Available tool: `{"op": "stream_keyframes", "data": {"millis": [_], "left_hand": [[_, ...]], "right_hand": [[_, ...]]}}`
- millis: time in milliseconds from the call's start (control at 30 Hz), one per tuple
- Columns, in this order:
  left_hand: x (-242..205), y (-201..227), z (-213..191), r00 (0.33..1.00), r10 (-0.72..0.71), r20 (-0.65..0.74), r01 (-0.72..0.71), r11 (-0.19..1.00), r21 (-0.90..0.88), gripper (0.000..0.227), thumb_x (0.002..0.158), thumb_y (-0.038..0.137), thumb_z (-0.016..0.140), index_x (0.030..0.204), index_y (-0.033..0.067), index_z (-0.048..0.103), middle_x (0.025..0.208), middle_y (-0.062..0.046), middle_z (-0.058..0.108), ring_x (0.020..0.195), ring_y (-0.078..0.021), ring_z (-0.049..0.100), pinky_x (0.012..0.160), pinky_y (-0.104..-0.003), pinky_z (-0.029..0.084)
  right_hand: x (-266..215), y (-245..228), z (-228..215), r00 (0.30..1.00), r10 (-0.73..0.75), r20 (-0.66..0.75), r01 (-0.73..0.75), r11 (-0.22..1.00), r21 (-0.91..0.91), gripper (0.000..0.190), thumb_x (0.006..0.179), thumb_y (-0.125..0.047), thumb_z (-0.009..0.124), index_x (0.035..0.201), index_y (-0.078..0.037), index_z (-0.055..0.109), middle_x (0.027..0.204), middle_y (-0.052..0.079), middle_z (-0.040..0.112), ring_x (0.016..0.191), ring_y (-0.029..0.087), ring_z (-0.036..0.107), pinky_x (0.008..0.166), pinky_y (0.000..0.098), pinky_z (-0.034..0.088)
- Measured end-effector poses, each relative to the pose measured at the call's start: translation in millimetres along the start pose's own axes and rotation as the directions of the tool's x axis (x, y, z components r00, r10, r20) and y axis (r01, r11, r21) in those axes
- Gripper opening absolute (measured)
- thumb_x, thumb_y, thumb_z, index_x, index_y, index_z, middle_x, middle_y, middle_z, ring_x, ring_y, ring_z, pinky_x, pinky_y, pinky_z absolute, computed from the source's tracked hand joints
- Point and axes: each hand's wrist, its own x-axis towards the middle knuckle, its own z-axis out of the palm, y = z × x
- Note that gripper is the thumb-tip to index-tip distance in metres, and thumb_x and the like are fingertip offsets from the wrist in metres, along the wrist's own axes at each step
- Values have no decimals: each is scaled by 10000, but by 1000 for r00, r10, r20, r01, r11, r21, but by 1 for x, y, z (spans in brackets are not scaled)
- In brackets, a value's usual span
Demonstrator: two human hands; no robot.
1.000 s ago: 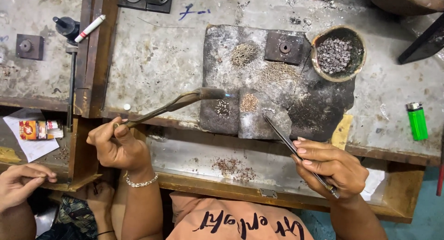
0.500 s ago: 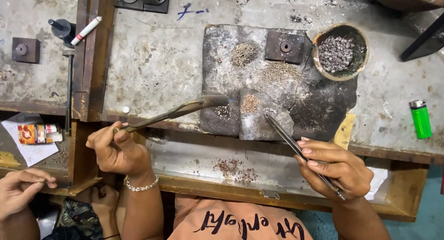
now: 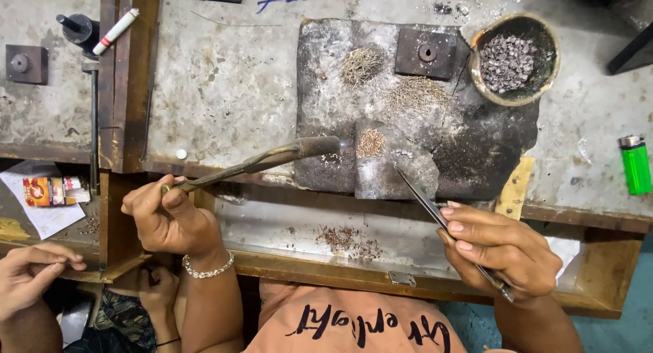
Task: Using a blowtorch and tweezers to heat and manipulate small metal pieces on a soldering block.
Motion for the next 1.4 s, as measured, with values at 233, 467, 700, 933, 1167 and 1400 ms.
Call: {"op": "stream_keyframes", "data": {"millis": [233, 467, 700, 933, 1167, 1400], "left_hand": [[0, -5, 2, 1000, 30, -4, -30, 999, -21, 387, 1093, 333, 594, 934, -17, 642, 828, -162, 671, 822, -234, 564, 970, -387, 385], [-1, -2, 2, 999, 40, 19, -40, 999, -25, 408, 1100, 328, 583, 932, -39, 644, 818, -168, 663, 826, -247, 563, 935, -394, 392], [-1, -5, -1, 1000, 12, 3, -12, 1000, -10, 384, 1099, 318, 595, 950, -30, 655, 836, -166, 661, 839, -242, 554, 982, -400, 368], [-2, -5, -1, 1000, 3, 2, -3, 1000, -1, 388, 1101, 326, 593, 942, -22, 661, 834, -153, 676, 842, -230, 551, 1000, -394, 359], [-4, -7, -1, 1000, 15, 11, -15, 1000, -16, 366, 1102, 314, 594, 984, -28, 650, 868, -160, 672, 838, -237, 550, 995, -391, 377], [-4, -7, -1, 1000, 7, 3, -7, 1000, -24, 356, 1094, 316, 608, 978, -18, 652, 869, -152, 676, 844, -232, 549, 982, -385, 376]], "right_hand": [[-2, -1, 0, 1000, -8, 14, 8, 1000, 10, 274, 758, 82, 828, 896, -1, 606, 938, 207, 696, 910, 384, 801, 870, 517, 744], [-7, 3, 1, 998, 31, -53, -30, 999, 15, 342, 800, 99, 818, 1032, -26, 600, 1011, 183, 667, 1012, 339, 779, 931, 484, 759], [2, 4, 2, 999, -32, -12, 32, 998, -45, 287, 801, 101, 811, 952, -17, 597, 986, 217, 689, 962, 375, 782, 904, 501, 737], [2, 2, 3, 999, -28, -24, 28, 999, -31, 261, 774, 89, 828, 918, -3, 630, 972, 217, 701, 947, 369, 785, 914, 530, 737], [-2, 5, 2, 999, -36, -28, 35, 998, -43, 268, 798, 76, 807, 941, -14, 598, 975, 219, 680, 953, 367, 790, 888, 479, 746], [-1, 5, 7, 996, 18, -88, -24, 997, -71, 323, 776, 99, 838, 974, 5, 601, 967, 252, 676, 934, 331, 778, 892, 481, 747]]}}
